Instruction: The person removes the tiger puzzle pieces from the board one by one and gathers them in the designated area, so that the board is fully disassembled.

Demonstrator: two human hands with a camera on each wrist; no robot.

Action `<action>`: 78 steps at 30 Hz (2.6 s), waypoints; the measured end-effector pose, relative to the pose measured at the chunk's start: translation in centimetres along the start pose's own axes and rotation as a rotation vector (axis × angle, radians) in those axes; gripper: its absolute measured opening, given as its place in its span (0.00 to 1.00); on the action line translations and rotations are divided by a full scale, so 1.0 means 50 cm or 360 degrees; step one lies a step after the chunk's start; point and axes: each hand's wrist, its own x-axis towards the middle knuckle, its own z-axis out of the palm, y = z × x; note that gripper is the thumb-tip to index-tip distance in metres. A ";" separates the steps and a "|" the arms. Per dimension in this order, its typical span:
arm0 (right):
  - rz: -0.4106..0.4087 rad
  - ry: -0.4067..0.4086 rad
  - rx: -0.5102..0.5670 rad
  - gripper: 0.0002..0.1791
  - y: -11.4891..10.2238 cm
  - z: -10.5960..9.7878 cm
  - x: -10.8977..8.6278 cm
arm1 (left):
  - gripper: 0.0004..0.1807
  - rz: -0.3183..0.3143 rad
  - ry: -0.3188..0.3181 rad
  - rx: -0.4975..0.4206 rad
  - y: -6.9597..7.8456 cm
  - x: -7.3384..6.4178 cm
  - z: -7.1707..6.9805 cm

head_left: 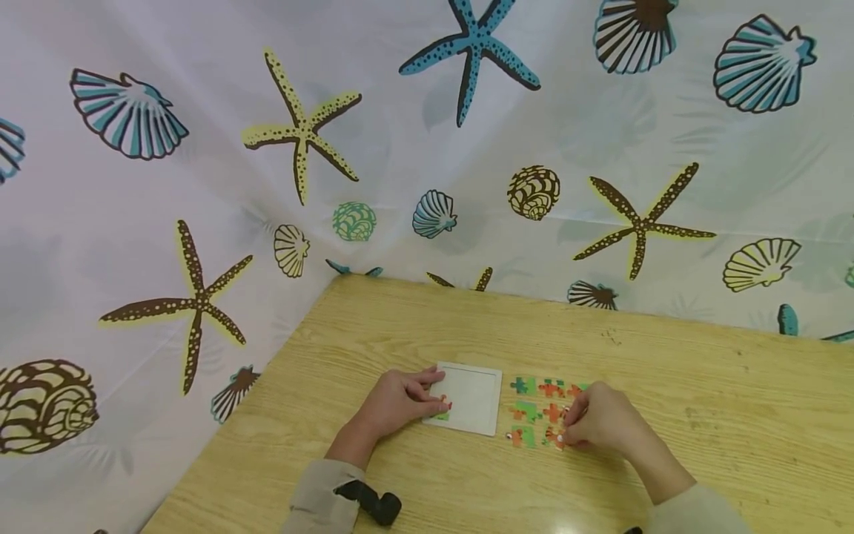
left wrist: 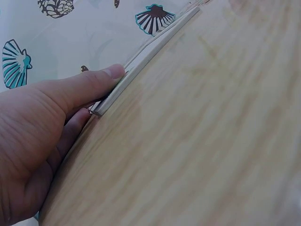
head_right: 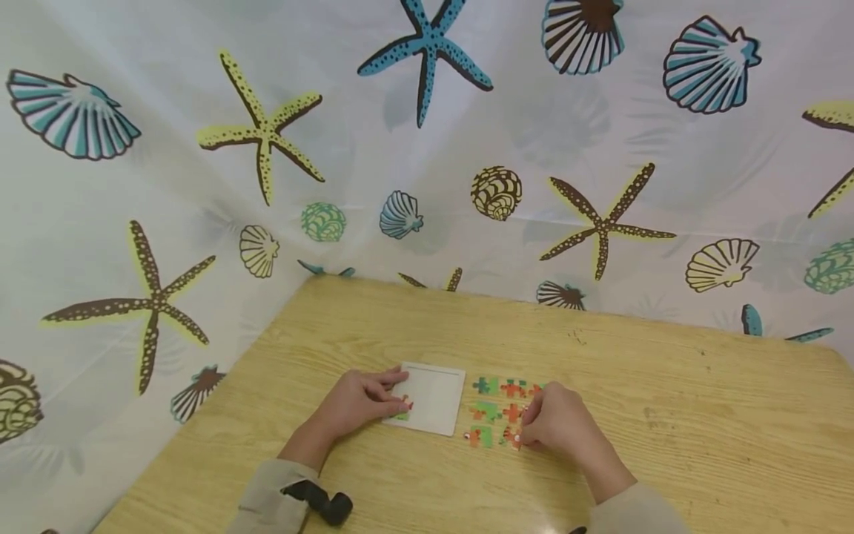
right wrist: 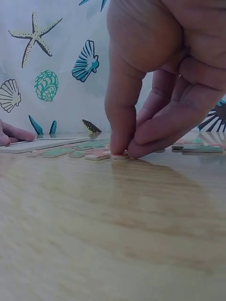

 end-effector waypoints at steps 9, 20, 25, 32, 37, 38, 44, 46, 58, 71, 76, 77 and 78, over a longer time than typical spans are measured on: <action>-0.0115 -0.0041 -0.0033 0.09 -0.013 0.000 0.004 | 0.08 -0.0023 -0.0025 -0.0049 -0.004 0.001 -0.001; -0.0315 -0.0052 0.0097 0.11 -0.053 0.032 0.020 | 0.04 -0.0040 -0.0013 -0.0047 -0.002 0.002 -0.003; -0.0356 -0.0074 0.0118 0.10 -0.069 0.056 0.027 | 0.05 -0.0050 -0.0006 -0.0015 -0.002 0.002 -0.001; -0.0392 -0.0114 0.0206 0.08 -0.099 0.098 0.053 | 0.04 -0.0049 0.0009 -0.0007 -0.002 0.002 0.000; -0.0398 -0.0098 0.0230 0.08 -0.114 0.131 0.068 | 0.05 -0.0048 -0.0008 -0.0002 -0.002 0.003 -0.002; -0.0404 -0.0093 0.0225 0.08 -0.117 0.136 0.070 | 0.05 -0.0053 -0.0011 0.0005 -0.002 0.003 -0.003; -0.0414 -0.0080 0.0228 0.08 -0.126 0.156 0.079 | 0.05 -0.0074 0.0001 0.0032 -0.004 0.004 -0.001; -0.0408 -0.0084 0.0254 0.08 -0.128 0.162 0.085 | 0.05 -0.0069 0.0005 0.0030 -0.005 0.005 -0.001; -0.0430 -0.0059 0.0326 0.11 -0.136 0.187 0.114 | 0.05 -0.0033 0.0004 0.0024 0.003 0.003 -0.002; -0.0471 -0.0053 0.0233 0.11 -0.154 0.197 0.118 | 0.05 -0.0028 -0.0011 0.0021 0.004 0.003 -0.004; -0.0447 -0.0024 0.0224 0.11 -0.159 0.200 0.119 | 0.05 -0.0027 -0.0005 0.0026 0.004 0.004 -0.005; -0.0435 -0.0016 0.0223 0.11 -0.160 0.201 0.119 | 0.05 -0.0027 -0.0004 0.0025 0.004 0.004 -0.005; -0.0418 -0.0011 0.0221 0.11 -0.161 0.202 0.120 | 0.05 -0.0026 -0.0004 0.0023 0.004 0.004 -0.005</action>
